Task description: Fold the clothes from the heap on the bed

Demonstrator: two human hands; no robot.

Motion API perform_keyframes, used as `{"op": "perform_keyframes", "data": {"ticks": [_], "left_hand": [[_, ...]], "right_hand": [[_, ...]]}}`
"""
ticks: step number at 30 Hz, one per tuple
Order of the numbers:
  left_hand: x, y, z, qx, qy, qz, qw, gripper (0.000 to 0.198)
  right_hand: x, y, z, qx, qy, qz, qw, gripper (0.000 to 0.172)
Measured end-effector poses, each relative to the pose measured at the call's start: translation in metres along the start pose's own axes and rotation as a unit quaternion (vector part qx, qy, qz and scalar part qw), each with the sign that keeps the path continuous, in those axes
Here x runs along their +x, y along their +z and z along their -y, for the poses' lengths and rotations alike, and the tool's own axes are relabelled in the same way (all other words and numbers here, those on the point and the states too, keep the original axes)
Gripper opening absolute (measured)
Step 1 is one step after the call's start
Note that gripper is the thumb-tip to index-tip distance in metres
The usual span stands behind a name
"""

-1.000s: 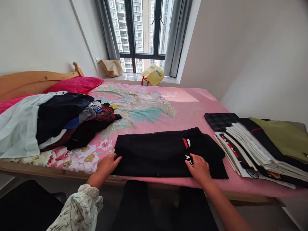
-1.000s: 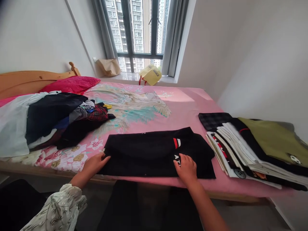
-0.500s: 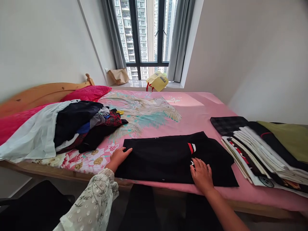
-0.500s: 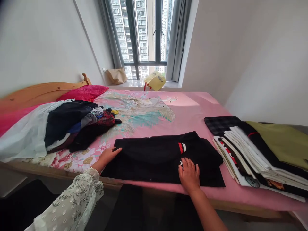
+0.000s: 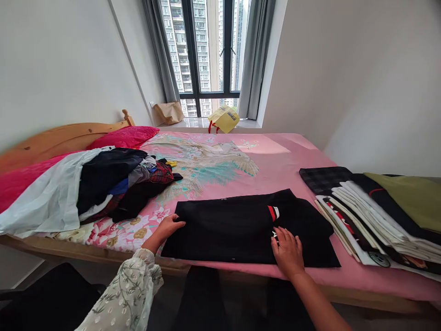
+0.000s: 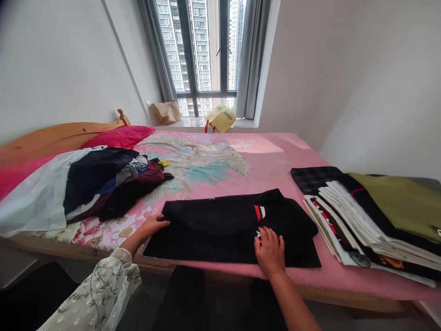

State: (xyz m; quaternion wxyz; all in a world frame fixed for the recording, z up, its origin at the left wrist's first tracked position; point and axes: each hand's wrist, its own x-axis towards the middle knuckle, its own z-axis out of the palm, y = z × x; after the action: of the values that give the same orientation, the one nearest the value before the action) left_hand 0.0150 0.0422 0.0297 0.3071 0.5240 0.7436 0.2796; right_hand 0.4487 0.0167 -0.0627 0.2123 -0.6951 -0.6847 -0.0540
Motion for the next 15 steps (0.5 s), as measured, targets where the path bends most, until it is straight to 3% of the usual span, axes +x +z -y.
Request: {"op": "perform_keyframes", "data": {"ticks": [3,9,12,15], "left_hand": [[-0.001,0.003,0.002,0.041,-0.013,-0.042,0.998,0.035],[-0.004,0.015,-0.002,0.140,-0.042,-0.157,0.977,0.063],[-0.004,0.024,-0.002,0.184,-0.093,-0.166,0.964,0.082],[0.000,0.026,0.003,0.206,-0.128,-0.155,0.958,0.083]], "right_hand": [[0.000,0.000,0.001,0.003,0.000,-0.001,1.000,0.043],[-0.001,0.003,0.000,0.003,-0.007,-0.009,1.000,0.043],[-0.001,0.004,-0.001,0.003,-0.007,-0.012,1.000,0.043],[-0.001,0.004,-0.001,0.010,-0.008,-0.012,1.000,0.043]]}}
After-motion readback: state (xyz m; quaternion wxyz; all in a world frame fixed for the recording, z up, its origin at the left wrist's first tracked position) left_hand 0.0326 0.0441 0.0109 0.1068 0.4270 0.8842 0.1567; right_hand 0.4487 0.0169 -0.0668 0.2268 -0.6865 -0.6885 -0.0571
